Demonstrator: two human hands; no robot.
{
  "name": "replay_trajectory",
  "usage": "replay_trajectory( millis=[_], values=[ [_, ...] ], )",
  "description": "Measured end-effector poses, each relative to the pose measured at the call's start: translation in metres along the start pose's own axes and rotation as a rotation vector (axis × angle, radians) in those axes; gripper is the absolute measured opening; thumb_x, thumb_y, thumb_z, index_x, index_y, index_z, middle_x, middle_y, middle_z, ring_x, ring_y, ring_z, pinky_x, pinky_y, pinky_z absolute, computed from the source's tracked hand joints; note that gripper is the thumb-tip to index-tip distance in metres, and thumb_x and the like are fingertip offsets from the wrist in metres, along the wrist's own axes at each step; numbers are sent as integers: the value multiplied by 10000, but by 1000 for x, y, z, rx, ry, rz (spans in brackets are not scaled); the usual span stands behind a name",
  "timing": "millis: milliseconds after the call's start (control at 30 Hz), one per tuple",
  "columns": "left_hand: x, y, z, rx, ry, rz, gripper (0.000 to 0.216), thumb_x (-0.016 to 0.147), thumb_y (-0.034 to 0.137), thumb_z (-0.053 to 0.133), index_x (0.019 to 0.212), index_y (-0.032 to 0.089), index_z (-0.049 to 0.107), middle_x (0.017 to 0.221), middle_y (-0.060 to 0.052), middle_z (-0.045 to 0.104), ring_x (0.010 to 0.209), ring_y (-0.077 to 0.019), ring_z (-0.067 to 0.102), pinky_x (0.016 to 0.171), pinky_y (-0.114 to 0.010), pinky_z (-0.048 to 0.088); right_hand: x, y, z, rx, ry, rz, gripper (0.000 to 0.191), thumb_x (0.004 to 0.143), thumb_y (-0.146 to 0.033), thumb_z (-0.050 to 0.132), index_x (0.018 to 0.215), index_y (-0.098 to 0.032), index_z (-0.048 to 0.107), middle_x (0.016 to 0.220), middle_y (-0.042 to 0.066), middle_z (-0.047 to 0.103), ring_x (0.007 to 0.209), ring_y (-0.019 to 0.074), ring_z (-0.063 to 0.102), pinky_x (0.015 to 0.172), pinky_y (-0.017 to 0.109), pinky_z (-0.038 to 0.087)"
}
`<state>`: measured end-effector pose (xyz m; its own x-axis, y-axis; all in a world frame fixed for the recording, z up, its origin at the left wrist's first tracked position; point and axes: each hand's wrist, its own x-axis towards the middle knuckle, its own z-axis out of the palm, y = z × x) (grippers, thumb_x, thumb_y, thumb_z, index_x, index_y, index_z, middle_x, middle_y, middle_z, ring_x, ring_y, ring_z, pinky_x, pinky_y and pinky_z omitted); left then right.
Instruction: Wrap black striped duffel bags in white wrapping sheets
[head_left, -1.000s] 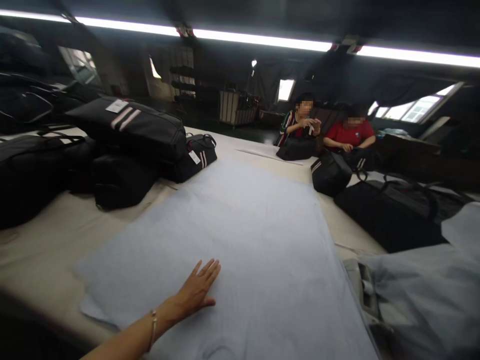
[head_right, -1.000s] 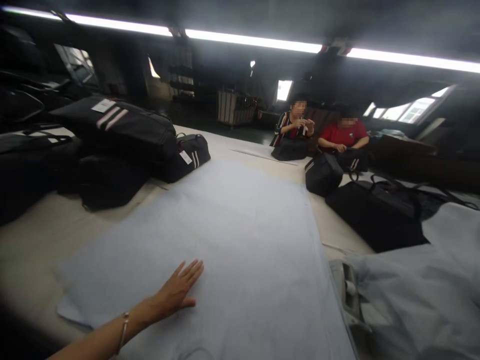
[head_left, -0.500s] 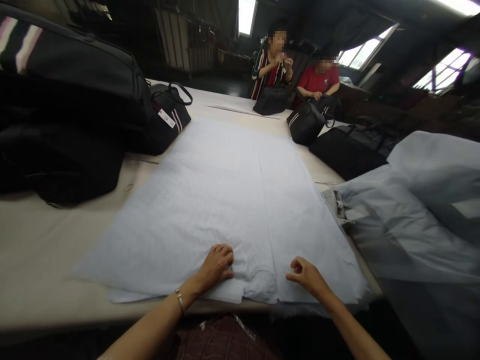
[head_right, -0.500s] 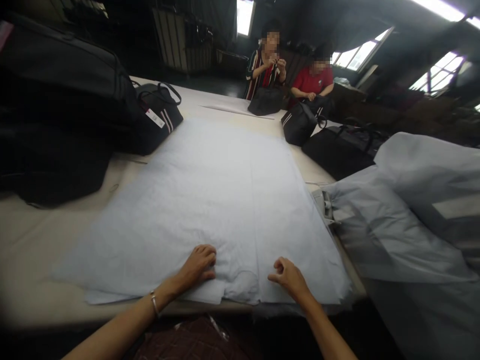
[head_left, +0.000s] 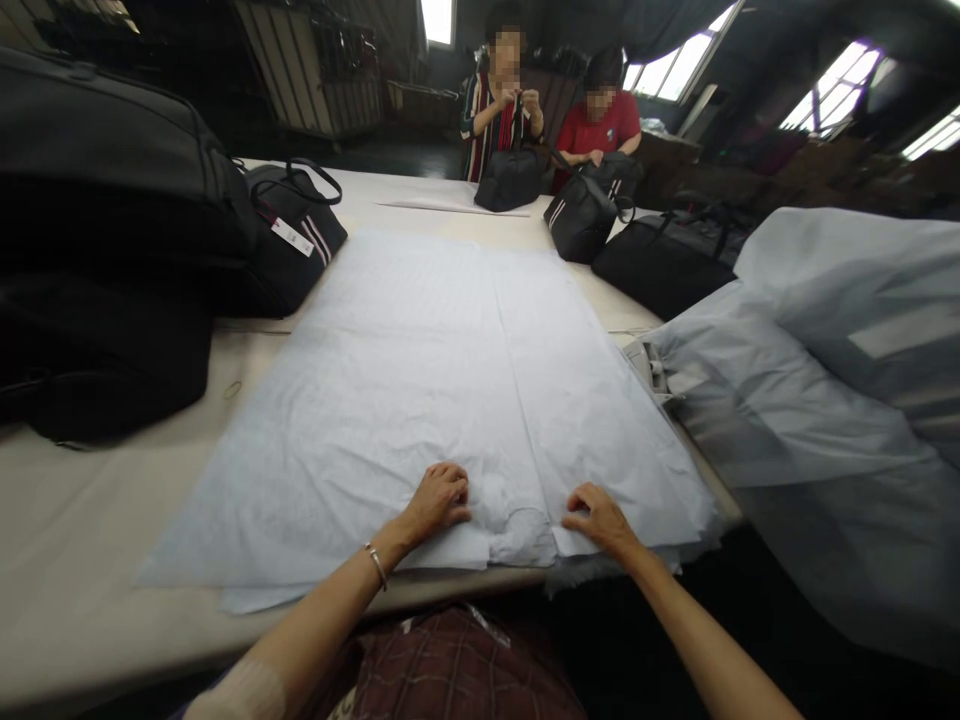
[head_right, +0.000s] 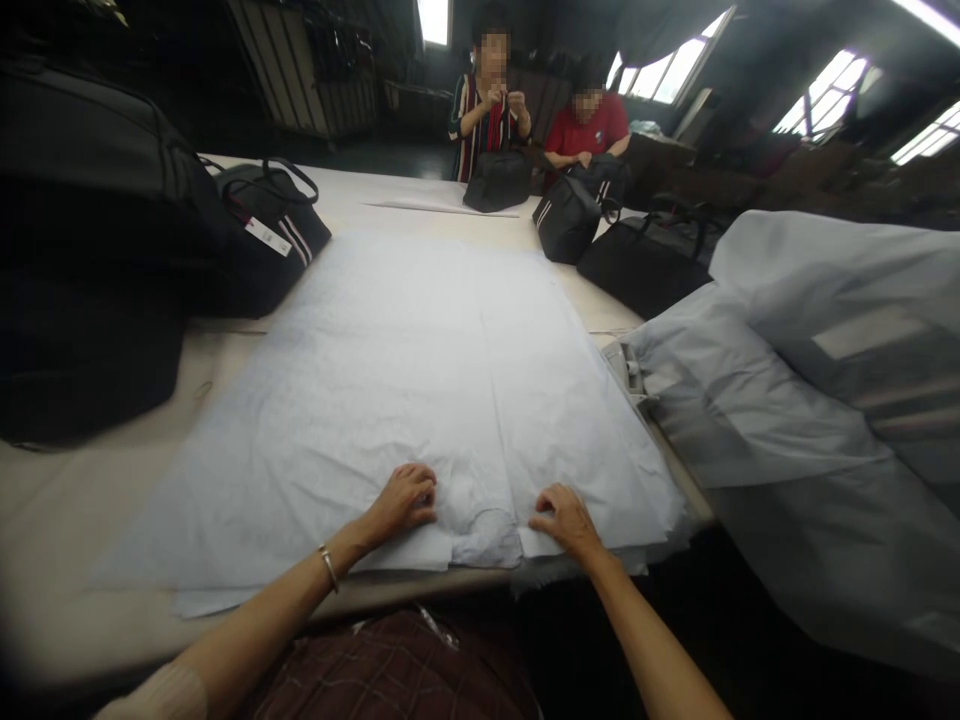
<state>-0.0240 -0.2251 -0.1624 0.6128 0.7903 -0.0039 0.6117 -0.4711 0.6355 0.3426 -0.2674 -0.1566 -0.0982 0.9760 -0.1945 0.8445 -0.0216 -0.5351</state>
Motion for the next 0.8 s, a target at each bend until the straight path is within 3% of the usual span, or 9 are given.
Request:
replay_trajectory(
  millis=[100, 167, 333, 400, 467, 533, 633, 700, 800],
  values=[
    [8, 0, -7, -41, -5, 6, 161, 805, 293, 777, 780, 191, 656, 1031, -46, 648, 1043, -229, 545, 969, -385, 346, 0, 0, 1, 10, 8, -5, 101, 729, -303, 654, 694, -216, 615, 797, 26, 611, 853, 219, 561, 835, 352, 424],
    [10, 2, -13, -70, -2, 10, 173, 813, 325, 772, 765, 195, 668, 981, -39, 663, 996, -218, 568, 936, -366, 363, 0, 1, 1, 23, 18, 3, 101, 725, -299, 659, 751, -211, 618, 816, 30, 608, 848, 217, 563, 821, 345, 436],
    [13, 11, -16, -119, 14, 12, 207, 859, 407, 714, 783, 215, 700, 976, -43, 680, 973, -221, 584, 918, -361, 381, -3, -1, -2, 41, 8, -11, 329, 601, -241, 751, 892, -210, 600, 926, 36, 597, 900, 219, 546, 837, 332, 444],
    [13, 14, -10, -129, -19, 34, 206, 856, 418, 714, 785, 224, 715, 974, -41, 689, 979, -222, 598, 928, -360, 396, -1, -2, -3, 39, -11, -21, 274, 598, -244, 755, 818, -219, 595, 885, 24, 589, 884, 218, 536, 829, 333, 437],
    [10, 16, -3, -136, -48, 60, 203, 841, 438, 725, 905, 246, 732, 1083, -56, 686, 1066, -240, 593, 983, -378, 394, 3, -2, -4, 46, -29, -20, 189, 629, -262, 731, 738, -222, 581, 815, 13, 577, 829, 208, 531, 787, 323, 437],
    [4, 15, 3, -112, -60, 78, 456, 801, 487, 751, 1189, 268, 656, 1336, -98, 582, 1271, -292, 486, 1102, -447, 310, 8, -2, -5, 62, -40, -14, 141, 661, -282, 697, 691, -220, 574, 768, 8, 570, 786, 199, 531, 757, 315, 438],
    [-7, 8, 9, 9, -148, 112, 928, 740, 600, 755, 1489, 247, 336, 1567, -148, 292, 1462, -338, 198, 1189, -551, 70, 10, -1, -10, 96, -53, 1, 128, 703, -320, 651, 667, -213, 589, 740, 12, 587, 754, 191, 550, 731, 308, 444],
    [-12, 5, 10, 67, -231, 124, 1011, 735, 644, 729, 1522, 230, 249, 1589, -156, 224, 1480, -339, 131, 1187, -563, 5, 10, -3, -17, 117, -67, 9, 163, 738, -356, 629, 666, -210, 615, 724, 14, 609, 735, 190, 571, 715, 303, 452],
    [-12, 9, 2, -16, -252, 79, 945, 724, 550, 787, 1485, 211, 340, 1577, -163, 256, 1477, -344, 145, 1188, -558, 0, 8, -13, -31, 135, -74, -6, 229, 811, -410, 589, 716, -214, 661, 748, 15, 644, 749, 190, 597, 735, 301, 461]
  ],
)
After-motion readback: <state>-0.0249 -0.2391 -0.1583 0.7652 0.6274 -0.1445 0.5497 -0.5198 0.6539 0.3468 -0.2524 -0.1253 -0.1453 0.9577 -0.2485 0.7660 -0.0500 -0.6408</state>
